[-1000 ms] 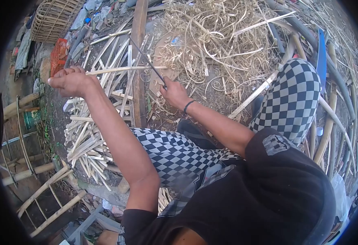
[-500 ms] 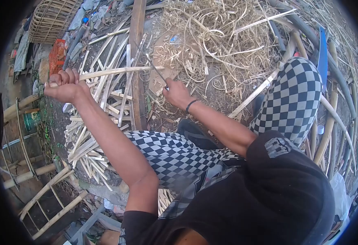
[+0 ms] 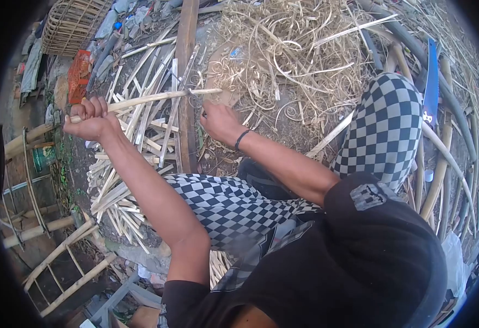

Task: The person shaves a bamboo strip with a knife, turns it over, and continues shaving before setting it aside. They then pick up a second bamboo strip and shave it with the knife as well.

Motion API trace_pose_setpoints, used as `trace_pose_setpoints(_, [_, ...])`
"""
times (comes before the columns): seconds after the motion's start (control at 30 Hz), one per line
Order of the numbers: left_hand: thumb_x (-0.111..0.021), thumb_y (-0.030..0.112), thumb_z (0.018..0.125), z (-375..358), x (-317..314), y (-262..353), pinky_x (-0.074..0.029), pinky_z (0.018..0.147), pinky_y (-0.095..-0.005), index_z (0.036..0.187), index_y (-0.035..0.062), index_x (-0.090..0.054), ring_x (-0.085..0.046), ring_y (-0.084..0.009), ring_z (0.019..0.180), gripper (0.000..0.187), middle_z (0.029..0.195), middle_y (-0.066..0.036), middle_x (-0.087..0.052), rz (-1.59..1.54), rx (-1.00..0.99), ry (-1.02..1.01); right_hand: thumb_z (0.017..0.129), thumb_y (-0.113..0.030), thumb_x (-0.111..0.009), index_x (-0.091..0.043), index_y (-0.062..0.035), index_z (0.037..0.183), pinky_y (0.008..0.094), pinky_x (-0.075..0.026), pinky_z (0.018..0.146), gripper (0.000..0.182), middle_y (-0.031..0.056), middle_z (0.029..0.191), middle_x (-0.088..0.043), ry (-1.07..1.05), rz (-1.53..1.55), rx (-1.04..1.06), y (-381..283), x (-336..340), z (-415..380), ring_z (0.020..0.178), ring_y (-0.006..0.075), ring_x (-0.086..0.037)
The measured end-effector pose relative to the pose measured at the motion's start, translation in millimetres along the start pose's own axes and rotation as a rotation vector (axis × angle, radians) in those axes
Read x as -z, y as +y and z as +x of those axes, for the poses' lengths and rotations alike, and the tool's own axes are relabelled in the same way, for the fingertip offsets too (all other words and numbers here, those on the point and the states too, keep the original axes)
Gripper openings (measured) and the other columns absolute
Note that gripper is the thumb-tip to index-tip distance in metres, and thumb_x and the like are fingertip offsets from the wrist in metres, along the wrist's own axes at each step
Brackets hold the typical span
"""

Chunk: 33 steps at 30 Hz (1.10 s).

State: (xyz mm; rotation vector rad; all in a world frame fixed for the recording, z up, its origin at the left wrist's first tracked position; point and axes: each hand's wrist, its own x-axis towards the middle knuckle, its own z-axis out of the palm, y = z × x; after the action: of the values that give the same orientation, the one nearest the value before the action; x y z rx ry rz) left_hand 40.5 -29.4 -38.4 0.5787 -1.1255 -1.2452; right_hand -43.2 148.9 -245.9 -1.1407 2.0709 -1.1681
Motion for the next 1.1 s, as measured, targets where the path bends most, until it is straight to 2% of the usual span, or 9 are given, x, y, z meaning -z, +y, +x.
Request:
trace_pose_setpoints(0.13, [-0.032, 0.045, 0.093, -14, -20, 3, -0.011, 0.044, -0.0294, 0.063, 0.0165, -0.024, -0.011, -0.0109, 0.044, 0.042, 0.05, 0.002, -0.019, 0.023, 0.028, -0.032, 0.095, -0.028, -0.058, -0.055, -0.0029, 0.104, 0.0566, -0.051, 0.072, 0.027, 0.0259, 0.069, -0.063, -0.051, 0.021, 0.034, -32, 22, -6, 0.074, 0.049, -0.064])
trace_pose_setpoints(0.27, [-0.034, 0.046, 0.093, -15, -19, 2, -0.011, 0.043, -0.029, 0.063, 0.0164, -0.023, -0.012, -0.0112, 0.044, 0.043, 0.05, 0.001, -0.019, -0.021, 0.009, -0.072, 0.096, -0.029, -0.057, -0.053, -0.0038, 0.108, 0.0559, -0.052, 0.071, 0.028, 0.0238, 0.068, -0.064, -0.038, 0.068, -0.075, 40, -11, -2, 0.074, 0.0472, -0.065])
trace_pose_setpoints(0.4, [-0.034, 0.044, 0.094, -12, -25, 0, -0.011, 0.043, -0.029, 0.063, 0.0168, -0.022, -0.011, -0.011, 0.043, 0.043, 0.05, 0.001, -0.019, 0.058, -0.028, 0.039, 0.095, -0.029, -0.058, -0.054, -0.0032, 0.107, 0.0561, -0.053, 0.074, 0.029, 0.0246, 0.071, -0.065, -0.004, -0.079, -0.028, 2, 2, -1, 0.075, 0.0473, -0.066])
trace_pose_setpoints(0.53, [-0.035, 0.044, 0.094, -14, -32, -2, -0.01, 0.043, -0.0296, 0.062, 0.0169, -0.022, -0.011, -0.0106, 0.043, 0.043, 0.05, 0.002, -0.02, 0.035, -0.019, 0.019, 0.095, -0.029, -0.057, -0.055, -0.0027, 0.112, 0.0557, -0.054, 0.075, 0.032, 0.0256, 0.078, -0.067, -0.118, 0.026, -0.037, -26, 24, -9, 0.079, 0.0485, -0.066])
trace_pose_setpoints(0.67, [-0.031, 0.044, 0.095, -15, -28, 2, -0.01, 0.042, -0.0301, 0.064, 0.0162, -0.024, -0.011, -0.0109, 0.043, 0.042, 0.051, 0.001, -0.019, 0.032, -0.014, -0.009, 0.095, -0.03, -0.057, -0.052, -0.0021, 0.114, 0.0556, -0.053, 0.075, 0.034, 0.0255, 0.077, -0.067, -0.101, -0.111, -0.176, 85, -19, 4, 0.079, 0.0478, -0.066])
trace_pose_setpoints(0.83, [-0.029, 0.045, 0.096, -10, -33, -2, -0.011, 0.042, -0.0302, 0.065, 0.0157, -0.025, -0.012, -0.0116, 0.043, 0.043, 0.052, 0.001, -0.02, 0.051, -0.018, 0.005, 0.095, -0.03, -0.057, -0.054, -0.0018, 0.112, 0.0547, -0.053, 0.079, 0.033, 0.0264, 0.079, -0.068, -0.123, -0.067, -0.142, -4, 17, -11, 0.083, 0.046, -0.067])
trace_pose_setpoints(0.9, [-0.029, 0.045, 0.096, -9, -33, -3, -0.011, 0.043, -0.0302, 0.065, 0.0156, -0.025, -0.012, -0.0116, 0.044, 0.043, 0.052, 0.001, -0.019, 0.053, -0.013, 0.014, 0.094, -0.029, -0.057, -0.054, -0.0022, 0.112, 0.0549, -0.053, 0.078, 0.033, 0.0271, 0.079, -0.067, -0.114, -0.027, -0.094, -15, 18, -14, 0.082, 0.0462, -0.067])
trace_pose_setpoints(0.97, [-0.029, 0.044, 0.096, -10, -35, -1, -0.011, 0.043, -0.03, 0.065, 0.0154, -0.024, -0.011, -0.0118, 0.044, 0.043, 0.052, 0.001, -0.019, 0.072, -0.023, 0.009, 0.096, -0.026, -0.056, -0.053, -0.0017, 0.104, 0.0562, -0.052, 0.071, 0.026, 0.0268, 0.07, -0.064, -0.048, 0.089, -0.006, -17, 14, -13, 0.074, 0.0498, -0.064])
trace_pose_setpoints(1.1, [-0.03, 0.043, 0.095, -2, -23, -3, -0.011, 0.043, -0.0301, 0.064, 0.0159, -0.023, -0.011, -0.0117, 0.044, 0.042, 0.051, 0.001, -0.019, 0.062, -0.058, 0.049, 0.093, -0.027, -0.058, -0.057, -0.0027, 0.109, 0.0554, -0.054, 0.073, 0.029, 0.0275, 0.076, -0.066, -0.071, 0.071, -0.088, 49, -14, -7, 0.078, 0.0484, -0.066])
